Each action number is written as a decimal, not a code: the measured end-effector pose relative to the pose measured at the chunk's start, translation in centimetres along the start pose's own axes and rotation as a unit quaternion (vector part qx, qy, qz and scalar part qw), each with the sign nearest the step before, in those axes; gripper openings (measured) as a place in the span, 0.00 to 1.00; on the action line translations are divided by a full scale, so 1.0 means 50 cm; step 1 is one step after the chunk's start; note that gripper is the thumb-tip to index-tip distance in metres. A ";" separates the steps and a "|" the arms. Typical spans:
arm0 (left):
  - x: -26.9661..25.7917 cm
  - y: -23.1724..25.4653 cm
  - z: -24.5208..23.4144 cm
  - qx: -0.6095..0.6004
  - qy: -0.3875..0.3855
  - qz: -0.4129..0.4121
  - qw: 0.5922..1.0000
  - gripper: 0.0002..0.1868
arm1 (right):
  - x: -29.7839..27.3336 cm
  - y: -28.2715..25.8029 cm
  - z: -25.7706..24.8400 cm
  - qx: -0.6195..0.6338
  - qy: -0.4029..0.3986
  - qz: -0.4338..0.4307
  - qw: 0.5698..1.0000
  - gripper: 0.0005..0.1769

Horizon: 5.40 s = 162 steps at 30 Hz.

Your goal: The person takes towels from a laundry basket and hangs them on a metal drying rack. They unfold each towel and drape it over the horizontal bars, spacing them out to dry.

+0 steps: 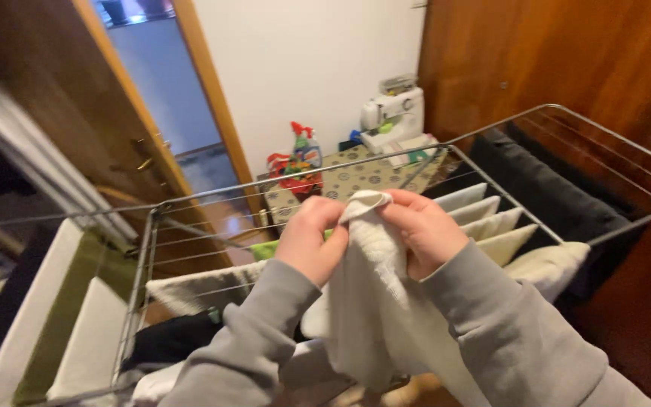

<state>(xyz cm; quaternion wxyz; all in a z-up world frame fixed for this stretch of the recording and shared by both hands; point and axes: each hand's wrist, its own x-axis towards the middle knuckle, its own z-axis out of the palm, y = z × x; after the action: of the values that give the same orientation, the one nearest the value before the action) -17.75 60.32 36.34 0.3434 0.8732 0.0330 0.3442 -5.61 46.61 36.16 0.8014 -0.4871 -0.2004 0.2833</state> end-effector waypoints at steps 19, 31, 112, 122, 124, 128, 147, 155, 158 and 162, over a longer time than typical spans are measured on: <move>-0.013 -0.005 -0.149 -0.088 0.112 -0.177 0.974 0.08 | -0.022 0.043 0.098 -0.215 -0.240 0.072 0.944 0.16; -0.142 -0.123 -0.250 0.104 -0.191 -0.300 0.929 0.14 | 0.044 0.003 0.029 -0.063 -0.071 -0.062 0.994 0.07; -0.233 -0.681 -0.515 0.138 -0.232 -0.359 0.894 0.31 | 0.416 0.827 0.435 -0.591 -0.340 0.236 0.692 0.38; -0.236 -0.695 -0.550 0.227 -0.134 -0.408 0.874 0.13 | 0.392 0.849 0.396 -0.611 -0.300 0.191 0.707 0.49; -0.215 -0.694 -0.526 0.243 -0.101 -0.348 0.900 0.11 | 0.391 0.827 0.384 -0.620 -0.287 0.177 0.708 0.52; -0.146 -0.661 -0.462 0.156 -0.128 -0.313 0.928 0.10 | 0.327 0.680 0.439 -0.507 -0.315 0.080 0.798 0.62; -0.113 -0.625 -0.461 0.141 -0.431 -0.337 0.825 0.23 | 0.278 0.588 0.308 -0.115 -0.074 -0.020 0.990 0.18; -0.169 -0.704 -0.421 -0.005 -0.127 -0.204 0.971 0.25 | 0.296 0.499 0.324 -0.321 0.013 -0.078 0.944 0.26; -0.117 -0.633 -0.467 0.026 -0.245 -0.244 0.938 0.21 | 0.321 0.493 0.308 -0.368 0.064 -0.119 0.920 0.17; -0.084 -0.603 -0.526 0.151 -0.427 -0.264 0.852 0.16 | 0.342 0.465 0.313 -0.289 0.110 -0.144 0.940 0.28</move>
<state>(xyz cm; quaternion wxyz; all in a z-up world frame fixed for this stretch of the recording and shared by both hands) -31.98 97.23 29.02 0.2652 0.9339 0.1639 -0.1751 -8.00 76.66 23.11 0.6753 -0.6919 -0.2525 0.0393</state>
